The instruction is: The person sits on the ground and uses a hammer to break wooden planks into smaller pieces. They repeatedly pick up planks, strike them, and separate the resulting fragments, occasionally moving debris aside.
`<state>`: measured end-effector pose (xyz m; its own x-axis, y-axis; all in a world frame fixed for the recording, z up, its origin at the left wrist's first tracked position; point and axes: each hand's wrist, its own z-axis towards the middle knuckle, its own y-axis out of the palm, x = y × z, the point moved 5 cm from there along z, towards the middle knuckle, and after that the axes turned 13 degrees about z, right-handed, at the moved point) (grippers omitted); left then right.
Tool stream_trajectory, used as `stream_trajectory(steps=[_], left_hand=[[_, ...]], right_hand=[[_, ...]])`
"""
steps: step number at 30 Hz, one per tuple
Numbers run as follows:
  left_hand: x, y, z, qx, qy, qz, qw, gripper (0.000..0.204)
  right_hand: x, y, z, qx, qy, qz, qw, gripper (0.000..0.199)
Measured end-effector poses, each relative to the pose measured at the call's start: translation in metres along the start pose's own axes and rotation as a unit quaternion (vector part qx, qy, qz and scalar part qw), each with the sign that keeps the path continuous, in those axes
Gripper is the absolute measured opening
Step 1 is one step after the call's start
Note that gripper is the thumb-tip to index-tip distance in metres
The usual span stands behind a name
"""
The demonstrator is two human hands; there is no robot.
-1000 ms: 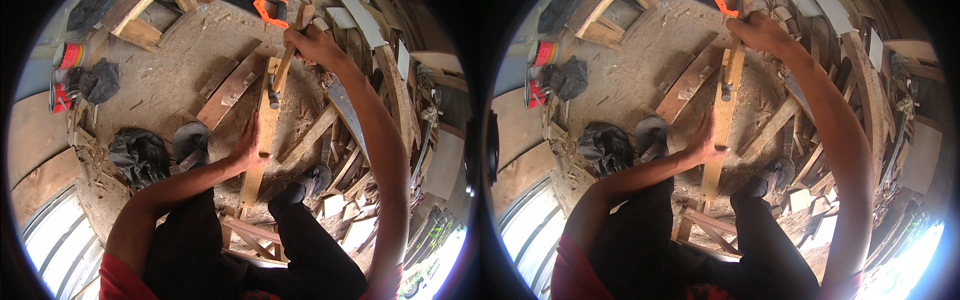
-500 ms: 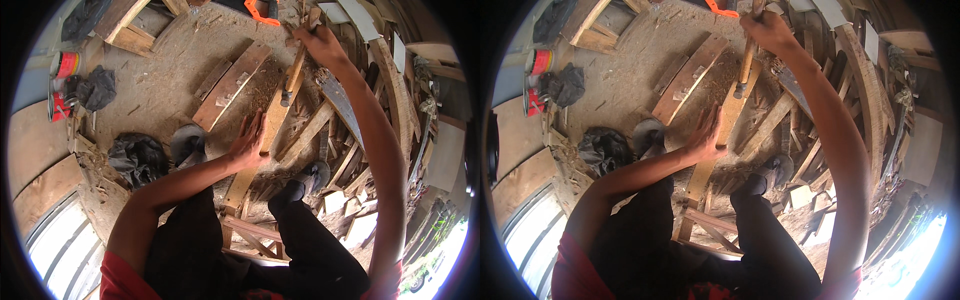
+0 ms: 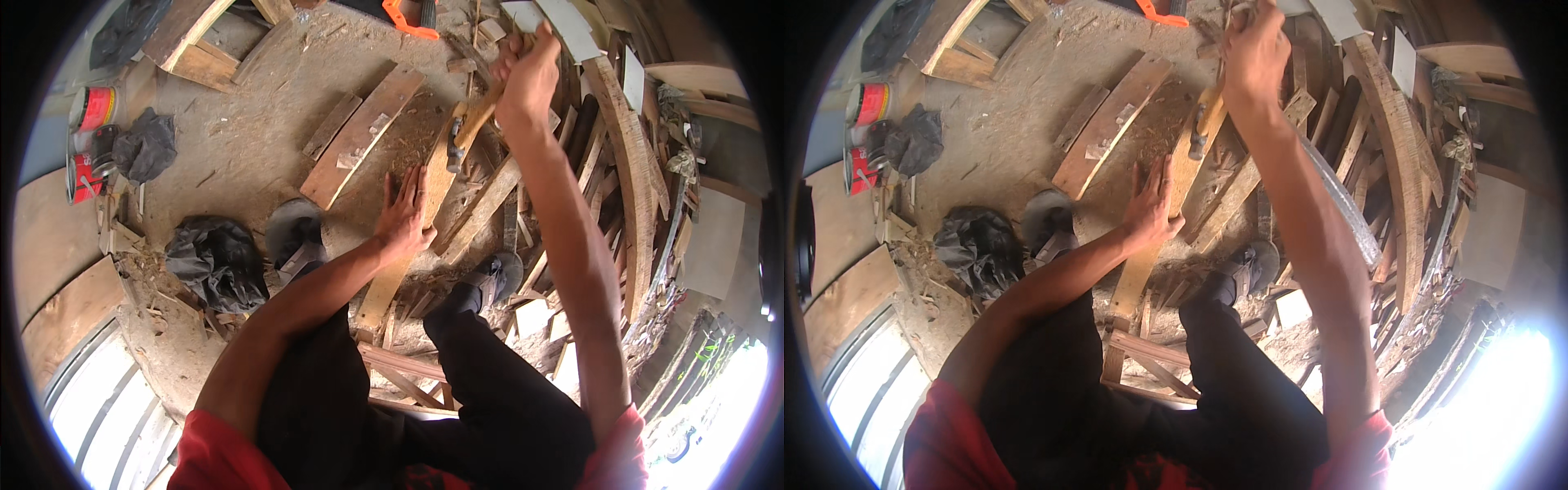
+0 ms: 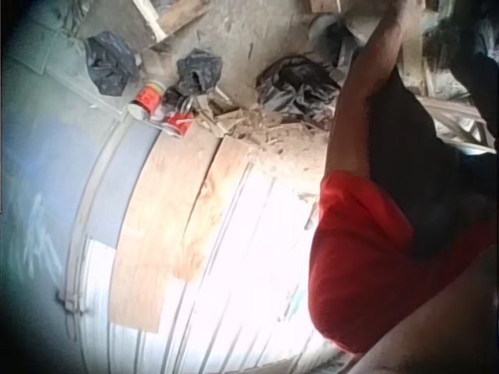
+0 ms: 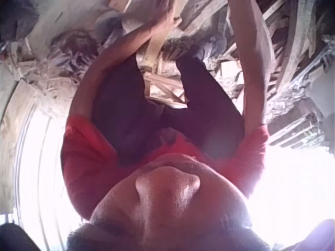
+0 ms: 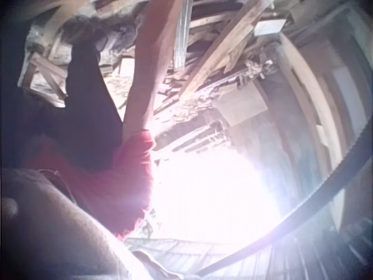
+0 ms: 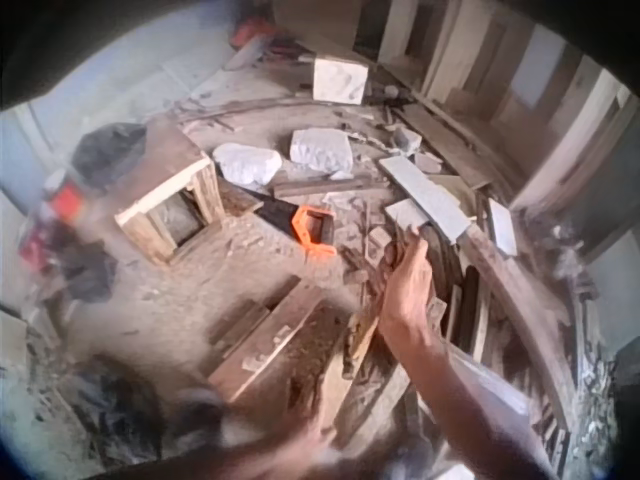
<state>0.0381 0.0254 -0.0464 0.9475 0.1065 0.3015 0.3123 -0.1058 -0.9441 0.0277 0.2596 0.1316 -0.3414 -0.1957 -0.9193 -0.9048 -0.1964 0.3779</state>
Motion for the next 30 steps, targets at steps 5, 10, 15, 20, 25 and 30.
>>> stream_trajectory(steps=[5,10,15,20,25,30], left_hand=[[0.006,-0.001,0.001,0.002,0.024,-0.006,1.0,0.125],[0.009,-0.001,0.001,0.009,0.037,-0.033,0.999,0.127],[0.012,-0.005,0.0,0.018,0.055,-0.048,0.997,0.127],[0.009,-0.007,-0.004,0.059,0.075,-0.125,0.988,0.123],[-0.021,-0.003,-0.016,0.033,0.003,-0.319,0.947,0.109],[-0.036,0.004,-0.009,-0.081,-0.1,-0.667,0.734,0.055]], right_hand=[[-0.014,-0.024,-0.019,0.015,-0.043,0.077,0.996,0.032],[-0.027,-0.043,-0.048,0.009,-0.073,0.129,0.989,0.03],[-0.038,-0.051,-0.065,-0.018,-0.093,0.148,0.984,0.03],[-0.046,-0.063,-0.074,-0.024,-0.076,0.18,0.98,0.029],[-0.052,-0.091,-0.097,-0.082,-0.051,0.234,0.967,0.031],[-0.073,-0.082,-0.105,-0.024,0.012,0.338,0.941,0.037]])
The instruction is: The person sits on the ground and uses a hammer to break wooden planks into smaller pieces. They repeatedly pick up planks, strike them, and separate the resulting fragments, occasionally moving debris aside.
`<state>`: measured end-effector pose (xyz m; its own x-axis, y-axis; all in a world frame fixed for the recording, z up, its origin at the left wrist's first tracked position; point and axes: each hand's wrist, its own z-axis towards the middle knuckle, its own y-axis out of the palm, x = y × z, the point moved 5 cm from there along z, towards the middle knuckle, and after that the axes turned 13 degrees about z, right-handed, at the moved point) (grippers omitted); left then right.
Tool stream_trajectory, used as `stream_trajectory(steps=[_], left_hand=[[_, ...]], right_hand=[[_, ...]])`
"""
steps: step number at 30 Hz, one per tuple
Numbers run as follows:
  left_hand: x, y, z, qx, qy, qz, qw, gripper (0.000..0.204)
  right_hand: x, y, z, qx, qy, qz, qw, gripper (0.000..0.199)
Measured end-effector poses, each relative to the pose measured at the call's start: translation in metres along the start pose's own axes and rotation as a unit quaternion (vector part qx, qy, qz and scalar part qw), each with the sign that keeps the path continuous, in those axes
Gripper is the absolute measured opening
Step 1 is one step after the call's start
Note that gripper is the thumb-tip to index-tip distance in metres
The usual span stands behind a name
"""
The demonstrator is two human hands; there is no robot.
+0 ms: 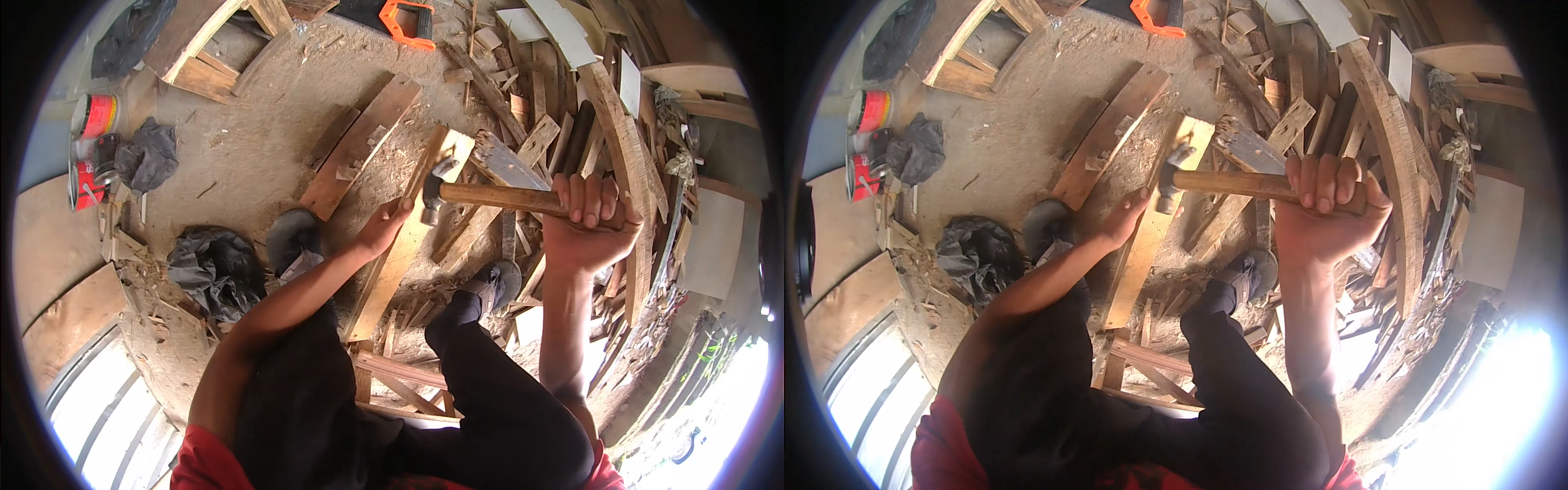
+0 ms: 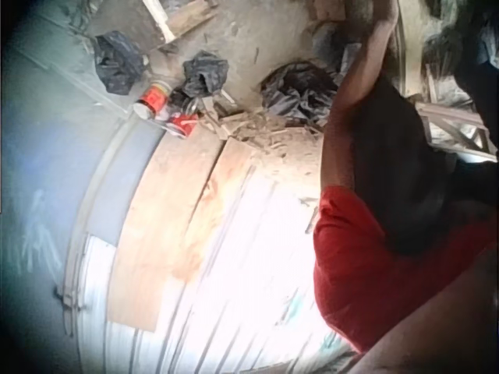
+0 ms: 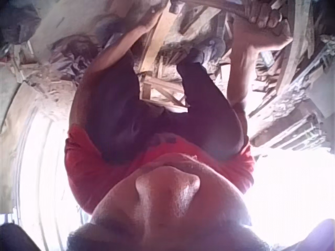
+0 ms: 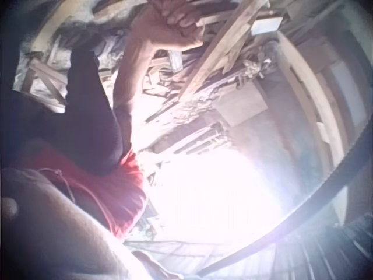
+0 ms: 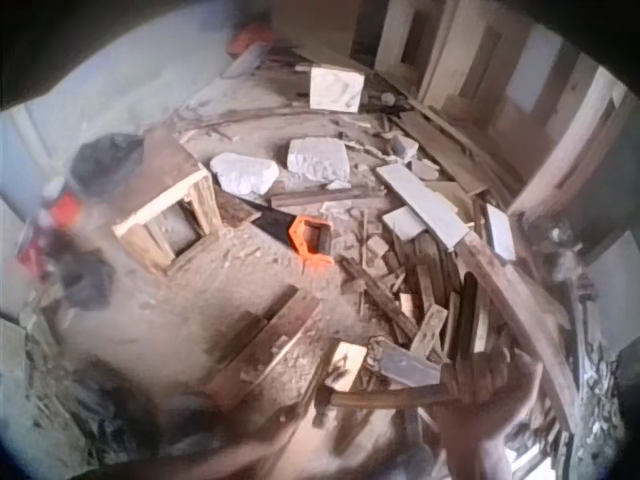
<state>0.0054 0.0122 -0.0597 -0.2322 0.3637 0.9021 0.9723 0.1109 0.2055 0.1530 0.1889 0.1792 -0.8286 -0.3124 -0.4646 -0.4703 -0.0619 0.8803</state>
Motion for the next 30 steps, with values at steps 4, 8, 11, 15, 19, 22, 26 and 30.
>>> stream_trajectory(steps=[4,8,11,15,19,22,26,30], left_hand=[[0.0,-0.017,0.004,0.017,0.002,-0.05,0.999,0.048],[0.034,-0.015,-0.013,0.035,0.016,-0.07,0.997,0.055],[0.048,-0.015,-0.026,-0.011,0.003,-0.056,0.998,0.059],[0.1,-0.012,-0.031,-0.16,0.108,-0.096,0.977,0.064],[0.138,-0.01,-0.024,-0.134,0.161,-0.1,0.973,0.063],[0.143,-0.025,-0.019,-0.088,0.179,-0.114,0.973,0.062],[0.141,-0.028,-0.013,-0.046,0.153,-0.097,0.982,0.062],[0.132,-0.031,-0.005,-0.051,0.172,-0.106,0.978,0.062]], right_hand=[[0.002,0.018,-0.017,-0.079,0.044,0.015,0.996,0.037],[-0.012,0.018,-0.023,-0.095,0.059,0.033,0.993,0.039],[-0.02,0.028,-0.032,-0.108,0.064,0.008,0.992,0.04],[-0.048,0.085,-0.046,-0.155,0.028,-0.036,0.987,0.036],[-0.057,0.125,-0.043,-0.277,0.013,-0.059,0.959,0.031],[-0.033,0.124,-0.043,-0.302,0.012,-0.144,0.942,0.03],[-0.03,0.116,-0.036,-0.285,0.045,-0.168,0.942,0.032],[-0.062,0.105,-0.028,-0.2,0.081,-0.412,0.885,0.042]])
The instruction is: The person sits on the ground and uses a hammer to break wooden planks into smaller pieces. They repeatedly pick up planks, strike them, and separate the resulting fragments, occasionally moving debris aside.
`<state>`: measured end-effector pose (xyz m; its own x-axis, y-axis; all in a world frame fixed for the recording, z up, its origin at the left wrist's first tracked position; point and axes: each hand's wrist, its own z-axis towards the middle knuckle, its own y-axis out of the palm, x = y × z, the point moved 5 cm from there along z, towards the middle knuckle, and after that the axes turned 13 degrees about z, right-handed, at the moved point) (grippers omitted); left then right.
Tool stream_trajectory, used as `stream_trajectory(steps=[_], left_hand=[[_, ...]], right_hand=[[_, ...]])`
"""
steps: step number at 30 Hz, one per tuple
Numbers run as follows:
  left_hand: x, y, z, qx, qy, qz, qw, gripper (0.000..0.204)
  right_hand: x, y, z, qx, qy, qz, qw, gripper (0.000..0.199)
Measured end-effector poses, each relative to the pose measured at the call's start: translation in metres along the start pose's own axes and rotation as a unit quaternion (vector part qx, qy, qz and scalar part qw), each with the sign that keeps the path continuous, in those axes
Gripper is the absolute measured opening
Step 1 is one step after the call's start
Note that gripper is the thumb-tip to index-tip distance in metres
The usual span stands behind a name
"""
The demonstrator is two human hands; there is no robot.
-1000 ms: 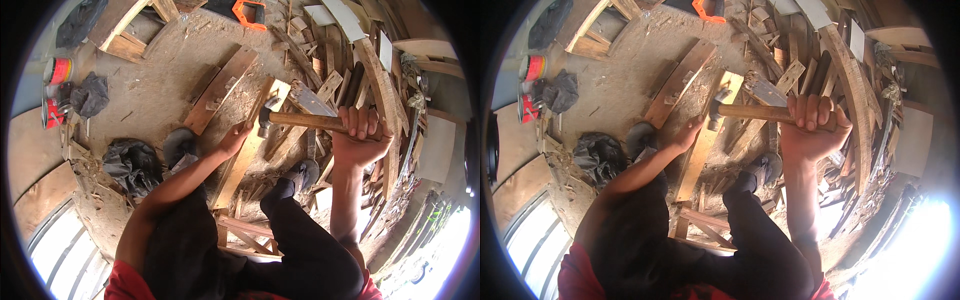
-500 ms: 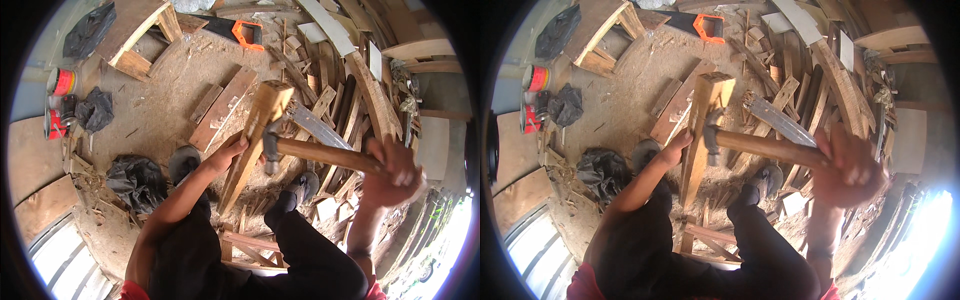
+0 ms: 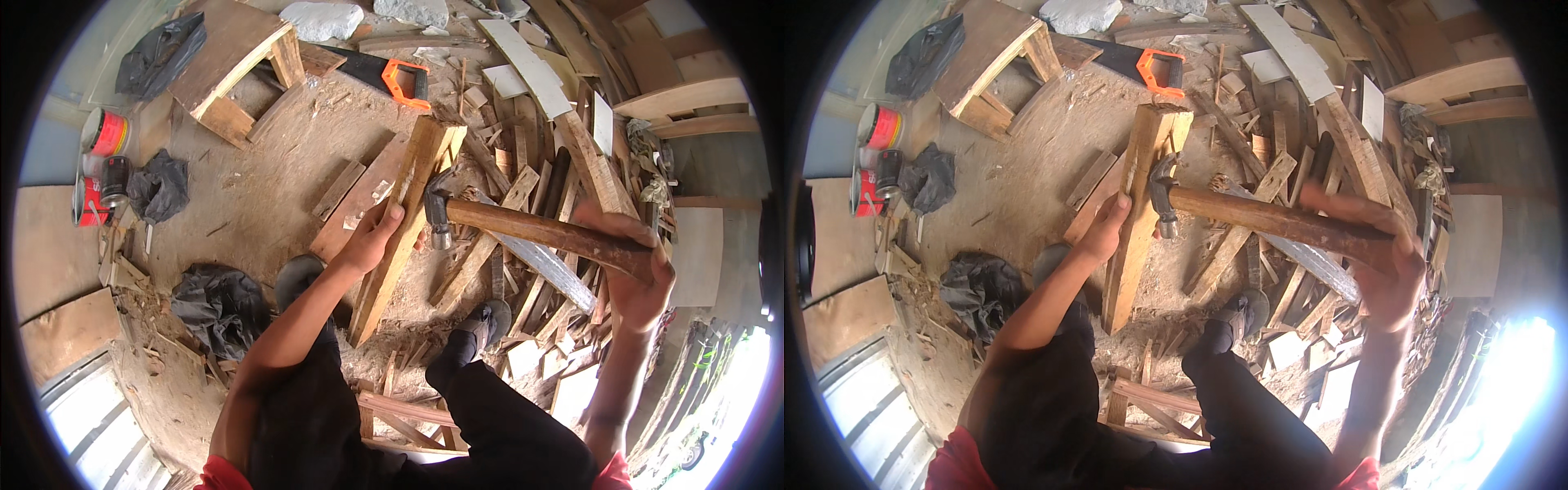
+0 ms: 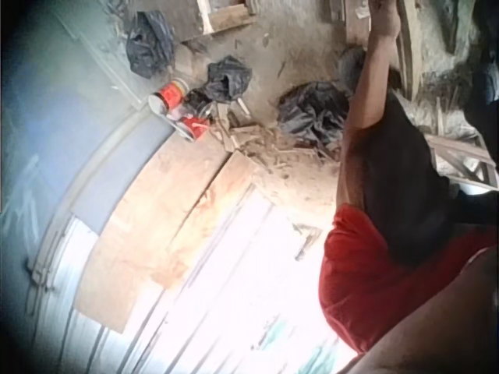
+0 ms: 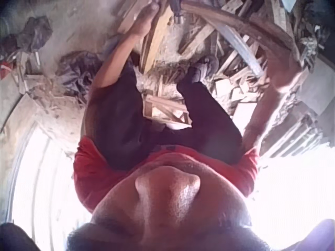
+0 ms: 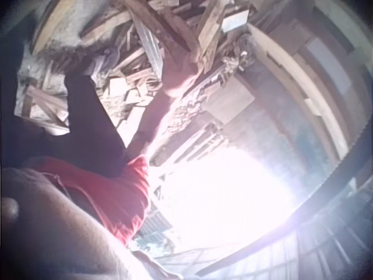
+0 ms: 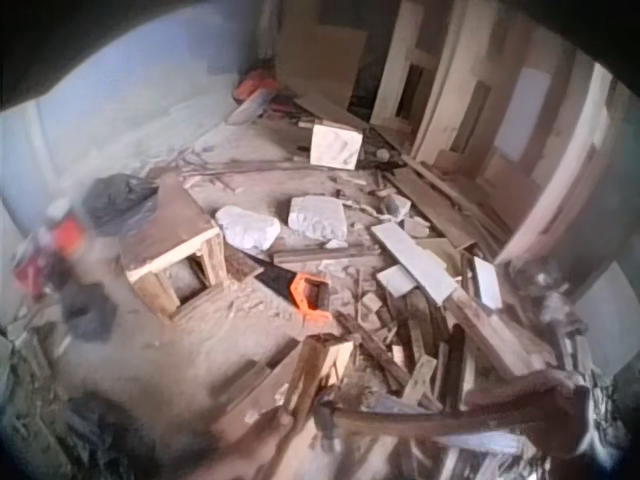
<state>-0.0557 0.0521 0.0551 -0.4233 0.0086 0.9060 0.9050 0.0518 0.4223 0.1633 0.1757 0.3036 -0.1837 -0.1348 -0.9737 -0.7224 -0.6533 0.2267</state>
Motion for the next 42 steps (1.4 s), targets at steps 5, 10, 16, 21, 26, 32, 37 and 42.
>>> stream_trajectory(steps=[5,10,16,21,26,32,37,42], left_hand=[[-0.021,0.012,0.003,-0.005,-0.006,0.017,1.0,0.058],[-0.011,0.038,0.007,-0.056,-0.002,0.067,0.996,0.058],[-0.052,0.03,-0.03,-0.073,-0.027,0.172,0.982,0.076],[-0.093,0.036,-0.087,-0.06,-0.137,0.204,0.967,0.067],[-0.094,0.049,-0.076,-0.057,-0.089,0.245,0.964,0.053],[-0.096,0.044,-0.072,-0.043,-0.058,0.257,0.964,0.053],[-0.088,0.051,-0.072,-0.043,-0.062,0.289,0.954,0.057],[-0.091,0.057,-0.072,-0.069,-0.065,0.298,0.95,0.058]], right_hand=[[-0.037,-0.019,0.004,-0.185,0.316,-0.309,0.878,0.044],[-0.012,0.013,0.01,-0.338,0.598,-0.416,0.596,0.041],[0.005,0.0,-0.021,-0.176,0.586,-0.382,0.692,0.04],[0.014,-0.023,-0.062,-0.11,0.571,-0.37,0.724,0.037],[0.016,-0.028,-0.091,-0.051,0.6,-0.371,0.707,0.045],[0.018,-0.016,-0.103,-0.023,0.58,-0.403,0.707,0.052],[0.026,-0.027,-0.115,-0.004,0.555,-0.377,0.742,0.051],[0.027,-0.028,-0.133,0.012,0.535,-0.375,0.757,0.05]])
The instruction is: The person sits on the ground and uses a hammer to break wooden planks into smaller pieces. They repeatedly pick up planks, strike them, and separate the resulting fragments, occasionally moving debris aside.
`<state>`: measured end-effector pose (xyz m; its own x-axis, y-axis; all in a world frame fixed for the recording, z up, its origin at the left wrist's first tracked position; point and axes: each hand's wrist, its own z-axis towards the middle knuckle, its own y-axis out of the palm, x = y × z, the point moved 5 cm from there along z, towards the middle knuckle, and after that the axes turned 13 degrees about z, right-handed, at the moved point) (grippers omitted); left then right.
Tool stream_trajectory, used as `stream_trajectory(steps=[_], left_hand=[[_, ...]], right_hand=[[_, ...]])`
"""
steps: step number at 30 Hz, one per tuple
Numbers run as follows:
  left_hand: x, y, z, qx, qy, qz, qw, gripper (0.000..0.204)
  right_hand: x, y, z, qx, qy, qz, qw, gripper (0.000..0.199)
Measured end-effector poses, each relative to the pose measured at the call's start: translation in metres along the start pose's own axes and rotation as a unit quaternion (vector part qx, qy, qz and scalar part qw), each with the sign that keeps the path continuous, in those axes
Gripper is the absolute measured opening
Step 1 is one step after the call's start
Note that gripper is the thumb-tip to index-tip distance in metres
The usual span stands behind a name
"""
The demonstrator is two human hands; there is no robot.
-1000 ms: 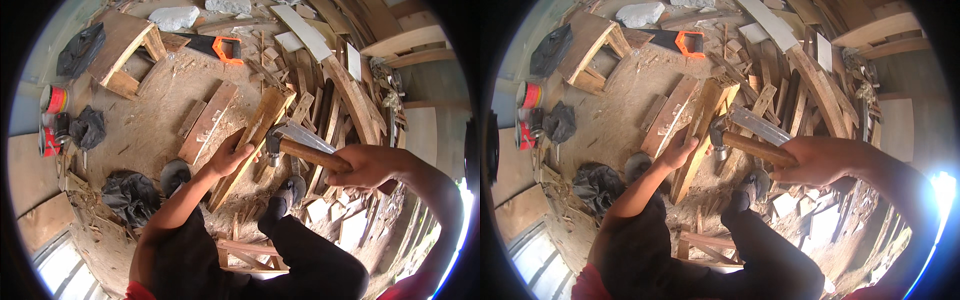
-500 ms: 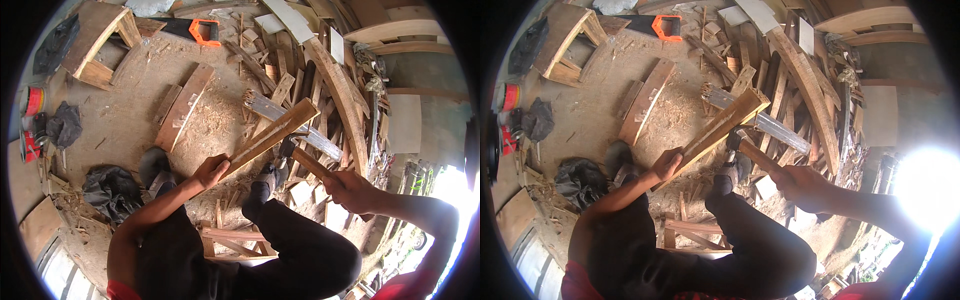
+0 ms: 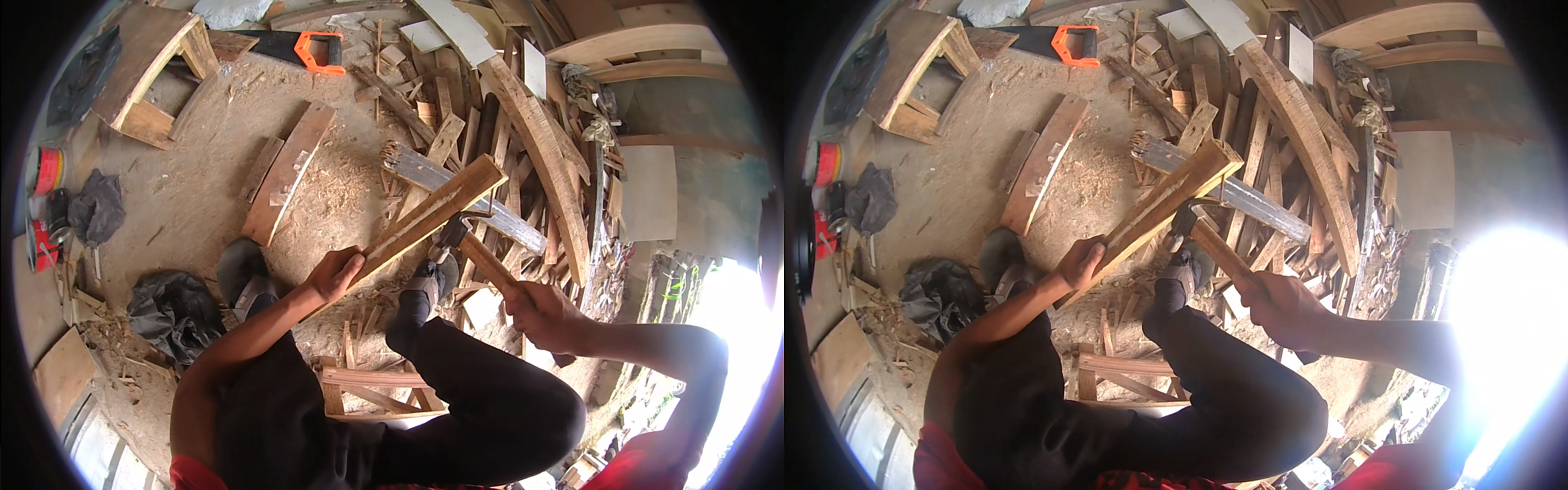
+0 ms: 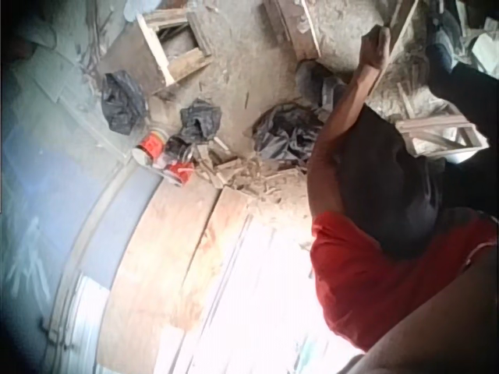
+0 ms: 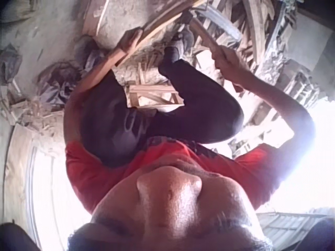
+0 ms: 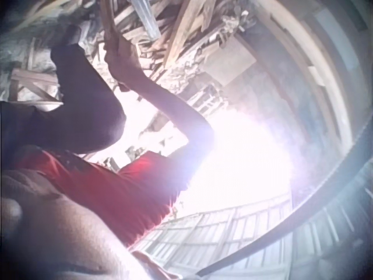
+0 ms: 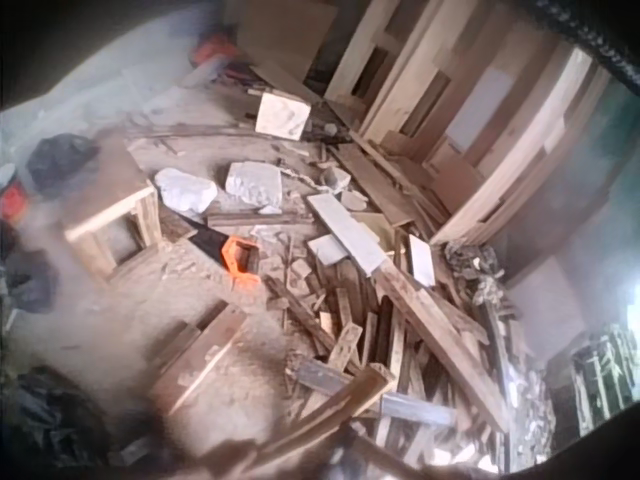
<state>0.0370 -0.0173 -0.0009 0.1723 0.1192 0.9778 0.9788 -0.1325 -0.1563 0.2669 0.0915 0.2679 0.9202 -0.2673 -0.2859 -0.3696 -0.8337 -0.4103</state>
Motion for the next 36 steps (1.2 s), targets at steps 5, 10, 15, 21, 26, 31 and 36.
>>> stream_trajectory(steps=[5,10,15,21,26,31,36], left_hand=[[0.0,0.008,0.008,-0.006,-0.006,0.016,1.0,0.059],[-0.011,-0.005,0.016,0.029,-0.033,0.045,0.998,0.062],[-0.025,-0.019,0.012,0.086,-0.055,0.002,0.995,0.066],[-0.018,-0.02,0.014,0.076,-0.061,0.033,0.995,0.061],[-0.026,-0.013,0.016,0.068,-0.049,0.037,0.996,0.058],[-0.044,0.003,0.02,0.026,-0.079,0.012,0.996,0.069],[-0.018,-0.001,0.022,0.022,-0.056,0.057,0.997,0.076]], right_hand=[[0.03,0.001,0.009,0.01,-0.011,0.056,0.998,0.045],[0.019,0.031,0.034,0.01,-0.005,0.163,0.987,0.043],[-0.022,0.028,0.063,-0.028,-0.064,0.184,0.98,0.042],[-0.011,0.028,0.067,-0.008,-0.044,0.183,0.982,0.043],[-0.001,0.03,0.063,0.01,-0.062,0.172,0.983,0.046],[0.008,0.032,0.052,0.018,-0.029,0.211,0.977,0.047],[0.021,0.036,0.051,0.032,-0.001,0.229,0.973,0.049]])
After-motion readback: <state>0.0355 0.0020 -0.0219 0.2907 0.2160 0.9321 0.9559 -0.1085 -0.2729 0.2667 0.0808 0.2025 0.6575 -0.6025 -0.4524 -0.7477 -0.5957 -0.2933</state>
